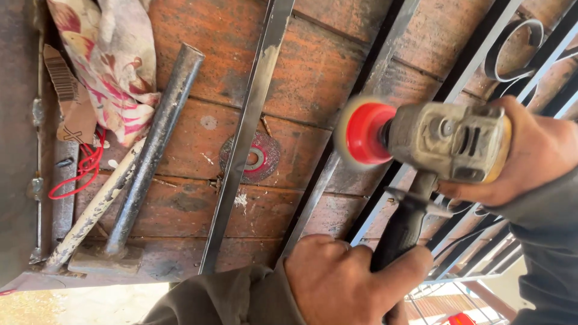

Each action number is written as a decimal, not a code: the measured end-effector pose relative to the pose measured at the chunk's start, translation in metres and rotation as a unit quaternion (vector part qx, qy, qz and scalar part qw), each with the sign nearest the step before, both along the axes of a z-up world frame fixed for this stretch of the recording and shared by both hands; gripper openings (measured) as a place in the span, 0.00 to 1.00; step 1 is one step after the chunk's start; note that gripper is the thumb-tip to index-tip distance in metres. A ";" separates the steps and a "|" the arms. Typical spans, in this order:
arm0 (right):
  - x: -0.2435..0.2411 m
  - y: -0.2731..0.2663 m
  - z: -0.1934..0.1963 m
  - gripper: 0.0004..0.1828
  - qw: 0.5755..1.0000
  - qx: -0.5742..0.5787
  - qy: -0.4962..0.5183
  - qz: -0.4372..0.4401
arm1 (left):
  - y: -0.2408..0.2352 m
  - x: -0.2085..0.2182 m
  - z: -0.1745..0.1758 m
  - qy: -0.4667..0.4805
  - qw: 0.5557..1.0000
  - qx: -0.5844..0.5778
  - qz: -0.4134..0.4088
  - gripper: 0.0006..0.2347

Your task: Polishing a metal frame using an angle grinder with a wire brush attachment.

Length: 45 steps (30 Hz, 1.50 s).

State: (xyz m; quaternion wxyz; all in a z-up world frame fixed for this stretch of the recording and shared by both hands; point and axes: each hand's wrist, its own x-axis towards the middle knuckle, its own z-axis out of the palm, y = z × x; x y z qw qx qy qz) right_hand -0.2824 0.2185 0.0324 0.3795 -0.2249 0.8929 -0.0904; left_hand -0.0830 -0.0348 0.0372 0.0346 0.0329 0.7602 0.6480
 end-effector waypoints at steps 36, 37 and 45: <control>-0.042 0.039 -0.042 0.43 0.958 -0.262 -0.100 0.057 | 0.011 -0.006 0.007 -0.040 0.998 0.046 0.015 0.11; -0.038 0.054 -0.038 0.45 0.979 -0.190 -0.050 0.052 | 0.012 -0.006 0.008 -0.045 0.998 0.044 0.012 0.10; -0.033 0.018 -0.013 0.48 0.996 -0.079 0.007 0.034 | 0.006 -0.016 0.014 -0.033 0.998 0.056 0.004 0.11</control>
